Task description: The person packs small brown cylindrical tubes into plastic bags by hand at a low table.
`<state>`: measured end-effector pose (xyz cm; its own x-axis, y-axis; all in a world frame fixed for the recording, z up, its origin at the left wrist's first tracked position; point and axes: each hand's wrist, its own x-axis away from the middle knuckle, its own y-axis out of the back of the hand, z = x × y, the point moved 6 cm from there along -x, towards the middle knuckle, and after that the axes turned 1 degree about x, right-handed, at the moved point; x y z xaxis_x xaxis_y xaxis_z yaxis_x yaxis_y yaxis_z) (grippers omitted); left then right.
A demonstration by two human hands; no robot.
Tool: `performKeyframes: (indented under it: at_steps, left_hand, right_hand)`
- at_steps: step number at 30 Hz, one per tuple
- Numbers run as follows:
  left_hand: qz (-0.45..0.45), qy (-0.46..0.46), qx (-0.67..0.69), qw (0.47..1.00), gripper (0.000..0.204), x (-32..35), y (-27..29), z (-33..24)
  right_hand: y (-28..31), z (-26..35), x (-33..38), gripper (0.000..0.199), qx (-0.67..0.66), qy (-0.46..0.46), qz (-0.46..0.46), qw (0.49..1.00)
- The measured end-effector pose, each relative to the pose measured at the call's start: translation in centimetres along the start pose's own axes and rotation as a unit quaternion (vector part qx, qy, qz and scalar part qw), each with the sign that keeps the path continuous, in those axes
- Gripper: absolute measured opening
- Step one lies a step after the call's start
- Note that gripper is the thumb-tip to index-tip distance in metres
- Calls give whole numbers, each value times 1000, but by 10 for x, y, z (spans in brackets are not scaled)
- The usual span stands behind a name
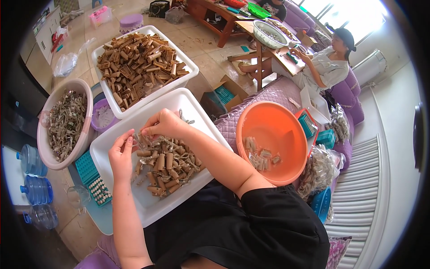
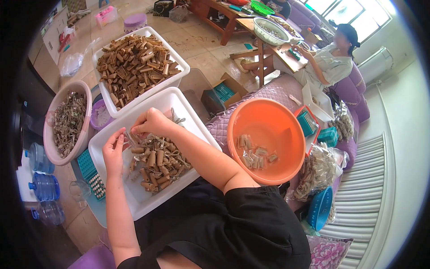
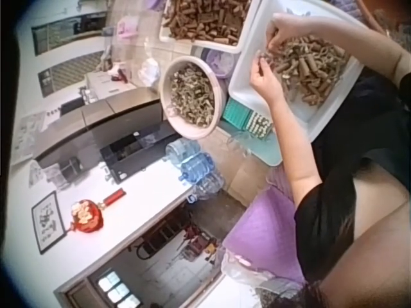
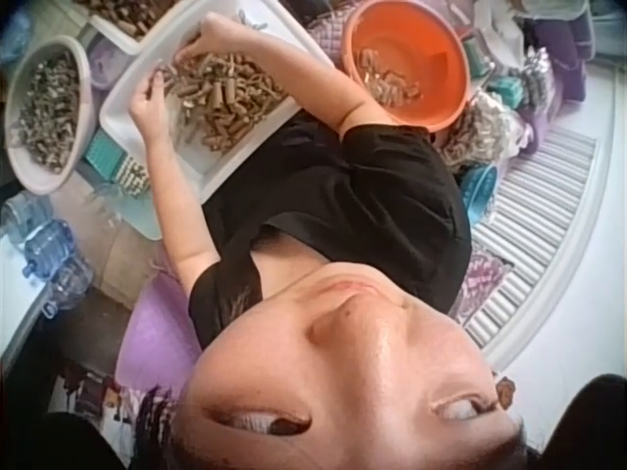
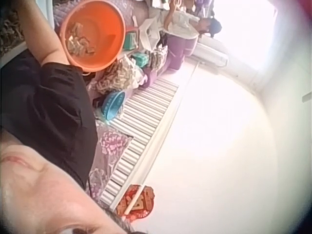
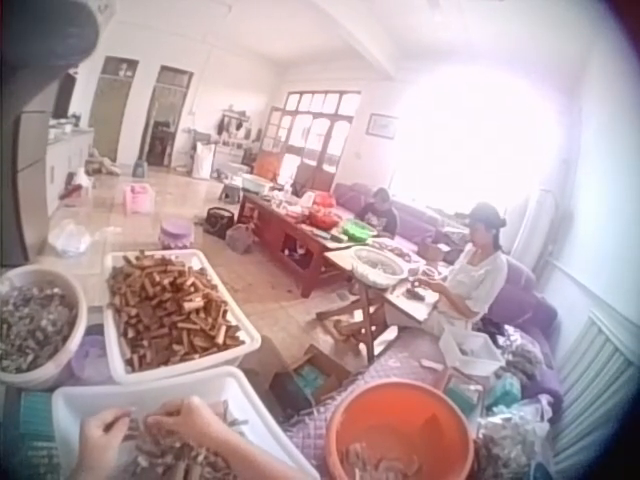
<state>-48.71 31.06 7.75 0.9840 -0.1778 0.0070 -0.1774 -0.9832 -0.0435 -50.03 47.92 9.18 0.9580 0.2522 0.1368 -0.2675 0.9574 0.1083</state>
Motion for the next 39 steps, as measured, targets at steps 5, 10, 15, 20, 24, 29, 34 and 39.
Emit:
performKeyframes:
  at_steps: [5,10,15,20,24,29,34,39]
  left_hand:
    - [3,-24,-1,1000,22,-1,2,0]
    - [-8,3,32,999,24,1,-1,-2]
    - [-16,78,123,989,25,2,4,3]
    - [-11,93,166,982,25,1,6,8]
    - [-12,84,159,984,24,2,4,4]
    - [-14,70,141,987,23,3,5,2]
    - [-9,65,163,985,24,1,4,1]
    - [-28,85,199,976,24,2,7,3]
  right_hand:
    - [-3,6,3,14,8,13,23,1000]
    - [-2,6,3,17,-10,17,16,1000]
    - [-4,7,3,18,-57,20,13,998]
    - [-7,5,2,18,-59,18,6,998]
    - [-7,3,1,19,-77,29,14,996]
    - [-7,3,1,18,-82,27,20,996]
    - [-8,4,2,19,-87,28,27,995]
    - [-13,4,1,19,-107,30,21,994]
